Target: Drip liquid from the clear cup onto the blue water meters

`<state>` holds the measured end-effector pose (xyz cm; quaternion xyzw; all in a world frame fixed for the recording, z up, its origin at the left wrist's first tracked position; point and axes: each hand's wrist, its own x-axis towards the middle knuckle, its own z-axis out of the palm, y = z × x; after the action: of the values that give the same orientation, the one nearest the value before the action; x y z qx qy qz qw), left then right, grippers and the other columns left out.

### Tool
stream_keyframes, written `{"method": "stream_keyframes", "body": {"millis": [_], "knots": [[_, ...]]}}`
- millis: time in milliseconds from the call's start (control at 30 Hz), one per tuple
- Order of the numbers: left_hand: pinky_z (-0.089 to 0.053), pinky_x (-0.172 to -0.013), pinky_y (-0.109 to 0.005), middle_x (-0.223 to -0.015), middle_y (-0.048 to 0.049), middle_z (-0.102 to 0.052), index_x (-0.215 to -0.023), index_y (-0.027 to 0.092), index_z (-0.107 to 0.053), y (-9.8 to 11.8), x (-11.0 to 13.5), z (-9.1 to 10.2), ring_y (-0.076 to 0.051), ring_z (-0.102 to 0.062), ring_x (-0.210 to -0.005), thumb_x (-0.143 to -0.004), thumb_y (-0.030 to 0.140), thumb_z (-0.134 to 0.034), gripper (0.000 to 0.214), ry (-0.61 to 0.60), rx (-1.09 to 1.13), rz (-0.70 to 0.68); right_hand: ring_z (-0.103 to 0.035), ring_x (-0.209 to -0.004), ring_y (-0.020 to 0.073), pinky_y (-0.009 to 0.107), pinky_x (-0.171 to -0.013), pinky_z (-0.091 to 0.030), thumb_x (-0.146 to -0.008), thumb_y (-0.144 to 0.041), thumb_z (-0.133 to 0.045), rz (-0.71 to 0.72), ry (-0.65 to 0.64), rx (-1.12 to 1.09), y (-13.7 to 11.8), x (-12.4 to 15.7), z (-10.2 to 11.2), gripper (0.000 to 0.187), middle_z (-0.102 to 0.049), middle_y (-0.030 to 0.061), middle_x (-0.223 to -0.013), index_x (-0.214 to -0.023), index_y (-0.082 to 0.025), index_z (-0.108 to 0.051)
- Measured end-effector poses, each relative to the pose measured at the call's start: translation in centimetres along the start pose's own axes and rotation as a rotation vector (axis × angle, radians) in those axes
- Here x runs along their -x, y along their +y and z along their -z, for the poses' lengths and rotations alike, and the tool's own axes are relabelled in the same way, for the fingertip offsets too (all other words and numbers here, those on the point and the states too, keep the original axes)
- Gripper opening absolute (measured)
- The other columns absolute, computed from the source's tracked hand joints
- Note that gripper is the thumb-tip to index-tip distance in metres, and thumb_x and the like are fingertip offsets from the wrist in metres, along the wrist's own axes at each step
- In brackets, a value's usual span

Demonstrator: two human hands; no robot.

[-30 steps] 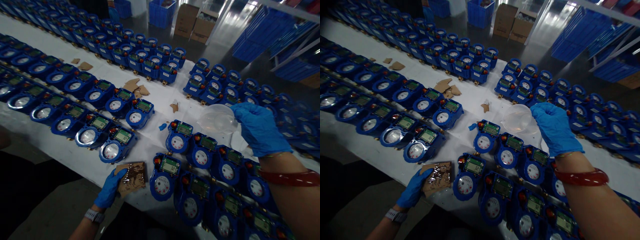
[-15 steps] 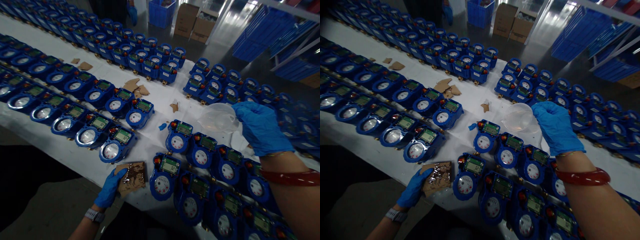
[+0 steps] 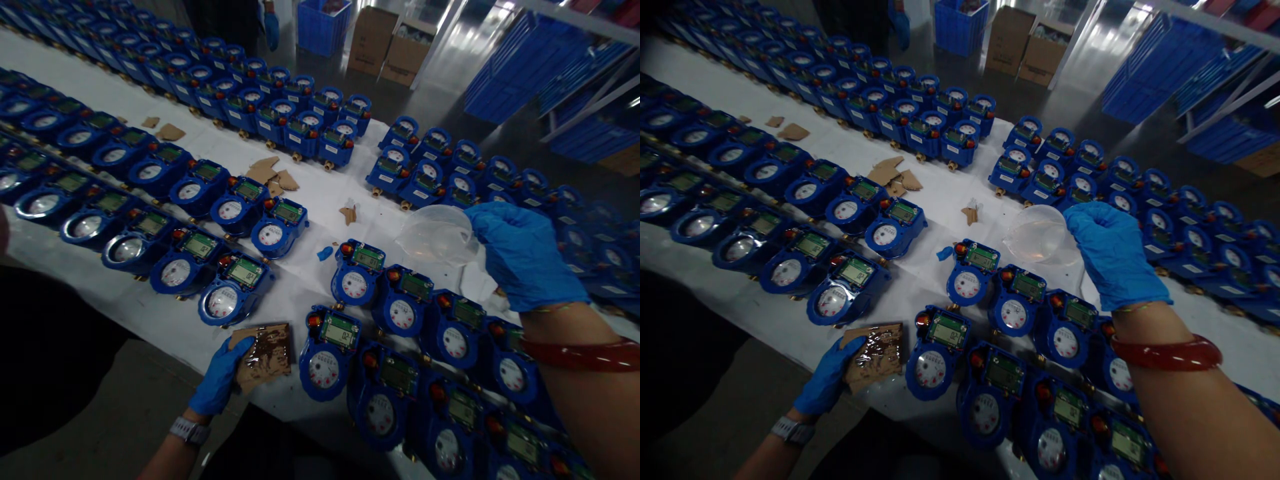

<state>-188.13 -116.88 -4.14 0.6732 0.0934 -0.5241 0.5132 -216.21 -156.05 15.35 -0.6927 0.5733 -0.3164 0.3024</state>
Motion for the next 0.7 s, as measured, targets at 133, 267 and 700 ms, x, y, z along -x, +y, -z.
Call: {"method": "stream_keyframes", "body": {"millis": [133,267,700], "knots": [[-0.060,-0.090,-0.051,-0.111,-0.0113,-0.082,-0.109,0.017,-0.072,0.03,0.07,0.03,-0.038,-0.076,-0.103,-0.056,0.052,-0.093,0.066,-0.002,0.007,-0.006,-0.058,-0.078,0.0187,0.044,-0.091,-0.047,-0.055,-0.049,-0.062,-0.017,0.009,-0.001,-0.44,0.11,-0.19,0.033,-0.067,0.0045,-0.079,-0.069,-0.020,-0.069],[-0.061,-0.089,-0.052,-0.113,-0.0124,-0.081,-0.112,0.017,-0.071,0.00,0.02,0.13,-0.038,-0.076,-0.101,-0.057,0.053,-0.093,0.069,-0.005,0.003,-0.004,-0.057,-0.076,0.0183,0.044,-0.091,-0.048,-0.054,-0.049,-0.062,-0.027,0.018,-0.013,-0.55,0.15,-0.28,0.033,-0.067,0.0041,-0.077,-0.069,-0.020,-0.069],[-0.062,-0.088,-0.052,-0.112,-0.0127,-0.082,-0.116,0.016,-0.069,-0.29,-0.21,0.21,-0.037,-0.077,-0.100,-0.059,0.051,-0.092,0.070,-0.014,0.018,0.010,-0.057,-0.076,0.0157,0.039,-0.087,-0.047,-0.060,-0.040,-0.061,-0.045,0.014,0.001,-0.82,0.33,-0.28,0.024,-0.066,0.0028,-0.078,-0.070,-0.019,-0.069]]}}
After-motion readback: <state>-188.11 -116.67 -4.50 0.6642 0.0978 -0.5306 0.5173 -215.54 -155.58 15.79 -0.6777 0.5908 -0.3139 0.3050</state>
